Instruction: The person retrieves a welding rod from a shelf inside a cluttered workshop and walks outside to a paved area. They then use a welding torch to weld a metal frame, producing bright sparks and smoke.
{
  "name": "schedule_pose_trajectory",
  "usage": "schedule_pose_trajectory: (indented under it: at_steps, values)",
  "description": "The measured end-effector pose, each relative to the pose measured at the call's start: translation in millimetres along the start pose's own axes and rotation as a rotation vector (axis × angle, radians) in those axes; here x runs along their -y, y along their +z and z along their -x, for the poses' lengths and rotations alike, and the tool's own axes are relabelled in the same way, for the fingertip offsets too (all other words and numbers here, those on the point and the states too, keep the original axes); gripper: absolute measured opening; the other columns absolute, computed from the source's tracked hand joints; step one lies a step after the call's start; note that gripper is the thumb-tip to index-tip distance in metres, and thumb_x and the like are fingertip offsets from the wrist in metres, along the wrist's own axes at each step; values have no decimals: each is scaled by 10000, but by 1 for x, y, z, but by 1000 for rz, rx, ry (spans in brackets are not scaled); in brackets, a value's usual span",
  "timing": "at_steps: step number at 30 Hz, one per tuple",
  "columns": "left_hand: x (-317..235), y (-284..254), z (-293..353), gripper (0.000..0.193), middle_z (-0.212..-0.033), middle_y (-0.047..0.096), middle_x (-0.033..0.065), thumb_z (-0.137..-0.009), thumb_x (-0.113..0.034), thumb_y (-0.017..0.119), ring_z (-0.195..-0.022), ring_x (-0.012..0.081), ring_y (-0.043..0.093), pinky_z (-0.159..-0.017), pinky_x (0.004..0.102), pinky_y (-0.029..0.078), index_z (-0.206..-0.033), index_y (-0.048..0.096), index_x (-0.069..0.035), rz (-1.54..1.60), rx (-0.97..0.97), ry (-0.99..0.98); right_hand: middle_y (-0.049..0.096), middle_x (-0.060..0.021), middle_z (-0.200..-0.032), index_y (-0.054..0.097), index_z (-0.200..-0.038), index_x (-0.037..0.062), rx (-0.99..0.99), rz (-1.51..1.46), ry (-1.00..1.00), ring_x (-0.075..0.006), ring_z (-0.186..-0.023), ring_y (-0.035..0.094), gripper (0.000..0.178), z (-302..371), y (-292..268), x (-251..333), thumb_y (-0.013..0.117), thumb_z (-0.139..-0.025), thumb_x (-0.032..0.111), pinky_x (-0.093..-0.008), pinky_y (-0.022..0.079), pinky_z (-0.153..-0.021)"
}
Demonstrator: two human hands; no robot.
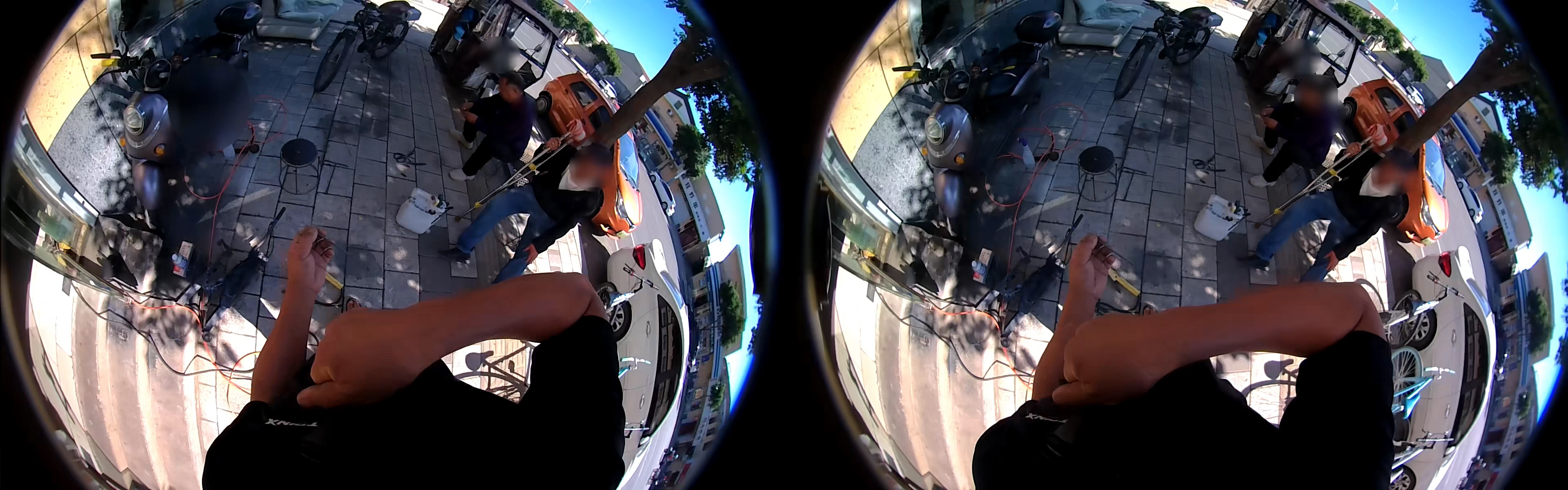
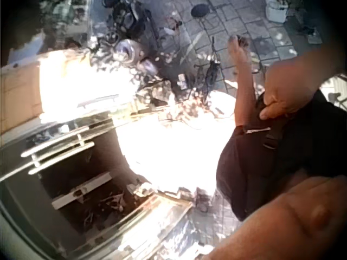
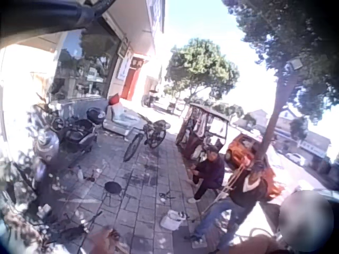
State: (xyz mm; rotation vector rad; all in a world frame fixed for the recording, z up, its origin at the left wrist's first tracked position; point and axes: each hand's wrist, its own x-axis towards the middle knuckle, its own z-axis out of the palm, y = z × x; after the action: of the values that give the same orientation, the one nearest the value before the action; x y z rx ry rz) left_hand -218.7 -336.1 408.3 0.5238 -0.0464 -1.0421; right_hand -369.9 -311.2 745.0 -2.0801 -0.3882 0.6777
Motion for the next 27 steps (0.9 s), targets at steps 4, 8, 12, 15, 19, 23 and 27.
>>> schedule_pose_trajectory:
  at_steps: [4,8,12,15,19,23,27]
  values:
    - [-18,0,26,61,-994,727,50,-1051,-157,655,-856,198,737,-715,338,574,-1081,651,-103,-21,58,65,477,-32,-522,528,-634,63,173,-262,-85,-175,-420,423,631,-23,-19,-16,500,-1153,420,-377,348,-451]
    - [-48,-36,46,103,-974,740,71,-1069,-172,632,-810,195,737,-724,323,578,-1085,657,-74,-27,-196,244,416,-6,-494,467,-615,60,370,-331,-471,-157,-404,398,606,-69,-30,-60,570,-1134,354,-374,308,-436]
    - [-46,-108,72,116,-969,735,60,-1071,-184,628,-830,186,733,-723,319,566,-1089,660,-74,35,-425,435,496,-8,-543,556,-676,40,585,-536,-628,-132,-460,474,536,-125,-10,-130,603,-1120,337,-353,349,-463]
    - [-16,-167,78,124,-991,735,56,-1064,-196,645,-856,200,742,-724,323,548,-1101,656,-78,-46,-577,354,598,-17,-643,678,-817,20,388,-885,-302,-95,-565,557,429,-136,26,-201,635,-1105,336,-315,412,-526]
    - [25,-283,93,134,-1017,724,49,-1074,-198,651,-858,187,726,-759,345,564,-1145,664,-84,-105,-805,346,661,-12,-767,755,-983,25,-26,-821,225,-80,-722,606,387,-201,92,-381,644,-1097,377,-291,487,-671]
    - [71,-425,46,180,-1029,727,58,-1055,-197,675,-852,182,726,-736,306,549,-1173,660,-61,-302,-984,242,737,-98,-880,744,-1132,47,-118,-323,684,-179,-821,708,473,-251,161,-645,674,-1045,507,-400,555,-776]
    - [113,-541,-35,186,-1052,723,57,-1053,-184,667,-873,185,730,-763,298,544,-1197,649,-66,-353,-878,231,724,-172,-1034,637,-1324,0,-189,-185,1058,-283,-1031,729,644,-290,192,-829,692,-1008,559,-472,593,-873]
